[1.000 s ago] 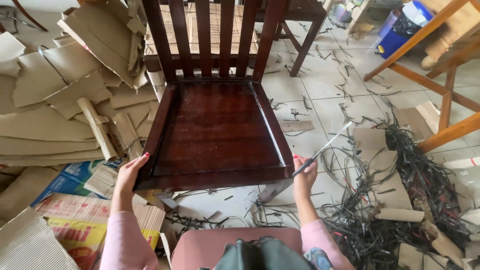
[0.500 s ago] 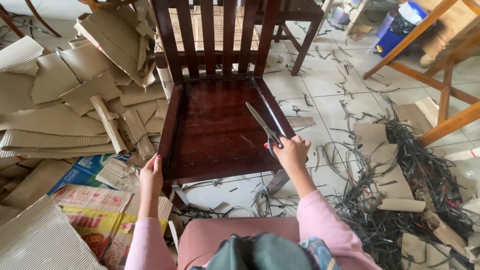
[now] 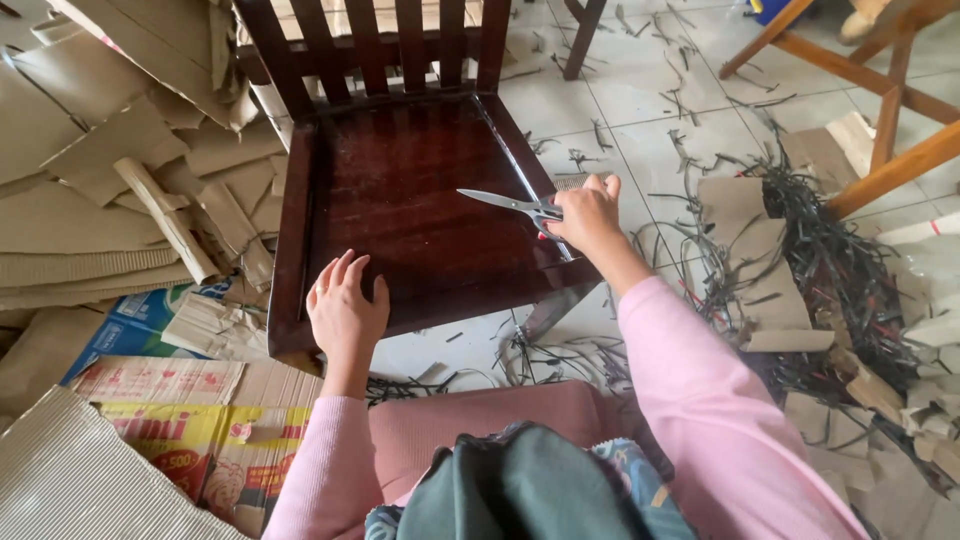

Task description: The person wraps a wooden chair with rolled cardboard and secures it with black plastic ties. They cut excess ties with scissors, move the chair, and place a flat cardboard sheet on the seat.

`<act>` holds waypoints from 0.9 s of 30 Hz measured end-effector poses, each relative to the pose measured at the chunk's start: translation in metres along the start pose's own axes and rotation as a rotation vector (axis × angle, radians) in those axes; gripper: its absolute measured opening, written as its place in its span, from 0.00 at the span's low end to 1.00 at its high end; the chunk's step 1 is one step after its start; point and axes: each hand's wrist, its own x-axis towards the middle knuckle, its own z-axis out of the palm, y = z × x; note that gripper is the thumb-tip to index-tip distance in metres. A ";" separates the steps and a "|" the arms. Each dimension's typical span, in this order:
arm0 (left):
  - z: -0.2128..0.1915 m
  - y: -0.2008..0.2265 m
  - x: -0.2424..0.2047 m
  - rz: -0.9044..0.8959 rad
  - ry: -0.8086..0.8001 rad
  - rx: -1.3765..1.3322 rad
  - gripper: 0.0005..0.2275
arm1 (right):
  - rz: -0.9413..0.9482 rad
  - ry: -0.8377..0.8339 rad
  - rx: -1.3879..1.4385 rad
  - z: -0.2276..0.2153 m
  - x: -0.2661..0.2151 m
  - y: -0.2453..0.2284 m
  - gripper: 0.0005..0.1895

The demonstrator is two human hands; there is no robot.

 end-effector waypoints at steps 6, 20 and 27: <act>-0.008 0.003 -0.001 -0.011 -0.028 0.009 0.18 | 0.003 -0.252 0.020 -0.019 0.004 -0.006 0.14; 0.000 -0.005 -0.004 0.124 0.135 -0.007 0.14 | 0.006 0.476 0.517 0.008 -0.199 -0.025 0.15; -0.019 -0.022 -0.049 0.373 0.300 -0.079 0.19 | -0.376 0.337 0.581 -0.020 -0.190 -0.155 0.33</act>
